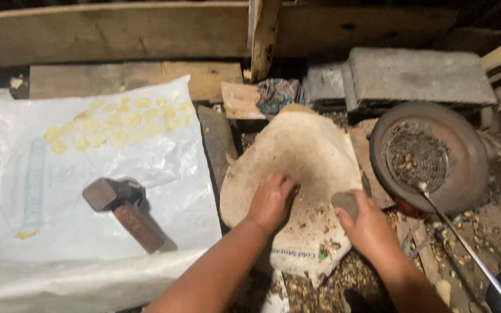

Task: Cracking nuts with a stone and flattening food discs with a hammer in a manual production setup

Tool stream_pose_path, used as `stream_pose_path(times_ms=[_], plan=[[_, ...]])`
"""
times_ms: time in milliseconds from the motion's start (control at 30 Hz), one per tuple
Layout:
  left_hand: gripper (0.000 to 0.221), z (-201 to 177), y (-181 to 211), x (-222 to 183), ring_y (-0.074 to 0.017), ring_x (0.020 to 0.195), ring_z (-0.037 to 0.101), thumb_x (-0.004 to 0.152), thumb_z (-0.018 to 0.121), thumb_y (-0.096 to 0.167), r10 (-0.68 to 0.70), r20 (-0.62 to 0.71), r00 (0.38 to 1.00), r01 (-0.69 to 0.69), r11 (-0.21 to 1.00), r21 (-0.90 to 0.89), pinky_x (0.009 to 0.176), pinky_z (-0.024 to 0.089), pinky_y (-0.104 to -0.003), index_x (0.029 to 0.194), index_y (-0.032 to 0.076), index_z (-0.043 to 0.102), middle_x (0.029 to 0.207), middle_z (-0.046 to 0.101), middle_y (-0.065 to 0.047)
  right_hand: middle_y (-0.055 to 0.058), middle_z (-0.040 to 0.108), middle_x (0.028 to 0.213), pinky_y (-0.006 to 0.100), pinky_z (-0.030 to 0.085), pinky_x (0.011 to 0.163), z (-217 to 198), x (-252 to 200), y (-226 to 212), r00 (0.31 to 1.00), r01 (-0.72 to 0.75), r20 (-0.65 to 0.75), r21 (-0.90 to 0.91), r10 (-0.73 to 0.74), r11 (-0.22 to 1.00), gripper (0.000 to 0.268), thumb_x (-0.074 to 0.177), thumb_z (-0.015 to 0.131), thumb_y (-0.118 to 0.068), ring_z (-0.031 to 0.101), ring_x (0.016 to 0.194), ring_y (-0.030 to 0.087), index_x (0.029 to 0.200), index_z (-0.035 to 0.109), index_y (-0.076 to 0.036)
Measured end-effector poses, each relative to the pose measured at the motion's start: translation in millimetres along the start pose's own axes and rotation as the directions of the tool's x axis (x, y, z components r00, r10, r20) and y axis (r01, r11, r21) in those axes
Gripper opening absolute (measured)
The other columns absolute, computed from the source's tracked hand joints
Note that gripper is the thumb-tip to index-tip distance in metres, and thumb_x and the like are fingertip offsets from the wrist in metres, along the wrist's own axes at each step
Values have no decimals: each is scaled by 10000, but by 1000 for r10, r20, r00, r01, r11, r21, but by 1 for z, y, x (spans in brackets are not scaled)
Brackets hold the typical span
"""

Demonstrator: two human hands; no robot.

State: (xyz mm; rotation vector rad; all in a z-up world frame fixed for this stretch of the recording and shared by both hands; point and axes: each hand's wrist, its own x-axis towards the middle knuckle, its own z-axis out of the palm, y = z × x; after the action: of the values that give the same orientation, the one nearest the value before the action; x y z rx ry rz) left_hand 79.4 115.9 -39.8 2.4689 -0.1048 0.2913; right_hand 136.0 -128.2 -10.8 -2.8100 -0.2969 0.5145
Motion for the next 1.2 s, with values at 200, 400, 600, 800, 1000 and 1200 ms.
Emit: stream_pose_path(times_ms=[200, 400, 600, 800, 1000, 1200], plan=[[165, 21, -3, 2, -286, 1053, 603, 909, 739, 349, -68, -110, 992, 63, 997, -43, 915, 489, -419, 920, 187, 706, 1013, 619, -44, 259, 606, 1205, 515, 635, 853, -1, -14, -17, 992, 101, -79, 33, -98, 994, 560, 964, 637, -323, 715, 1039, 439, 1463, 450, -151], [187, 23, 9, 2, -248, 1129, 560, 928, 691, 398, -84, -24, 996, 86, 991, 99, 1008, 410, -471, 1033, 243, 684, 1100, 599, 9, 207, 617, 1148, 504, 610, 838, -28, -15, -68, 985, 153, -105, 133, -140, 979, 508, 1002, 559, -344, 699, 1034, 428, 1488, 479, -219], [213, 13, -7, -8, -292, 1135, 585, 942, 639, 178, 21, -145, 989, -9, 996, 84, 983, 444, -410, 1151, 168, 683, 1094, 614, -65, 185, 603, 1086, 550, 609, 767, -22, -16, -71, 921, 349, -170, -40, -350, 936, 512, 953, 609, -383, 698, 960, 469, 1432, 525, -223], [135, -2, 4, -7, -332, 1112, 593, 922, 714, 184, -89, -197, 976, 86, 996, -26, 955, 495, -421, 1021, 98, 681, 1067, 614, -102, 245, 644, 1216, 602, 519, 988, -36, -8, -77, 995, 2, 98, 148, -16, 989, 511, 983, 533, -445, 640, 1165, 496, 1455, 425, -283], [169, 18, 2, 3, -273, 1079, 563, 860, 770, 352, -144, -117, 983, 148, 989, 25, 946, 459, -439, 957, 232, 700, 1060, 590, -12, 162, 611, 1161, 569, 590, 880, -35, -14, -83, 987, 153, 77, -173, -142, 973, 498, 979, 510, -469, 709, 1023, 459, 1449, 438, -319], [369, 6, 3, -12, -324, 1202, 557, 922, 703, 274, -136, -115, 984, 145, 987, 67, 997, 458, -445, 1260, 151, 626, 1184, 587, -105, 158, 591, 1156, 498, 610, 845, -34, -14, -103, 971, 240, -32, 66, -239, 968, 478, 1018, 500, -384, 704, 1025, 397, 1487, 456, -302]])
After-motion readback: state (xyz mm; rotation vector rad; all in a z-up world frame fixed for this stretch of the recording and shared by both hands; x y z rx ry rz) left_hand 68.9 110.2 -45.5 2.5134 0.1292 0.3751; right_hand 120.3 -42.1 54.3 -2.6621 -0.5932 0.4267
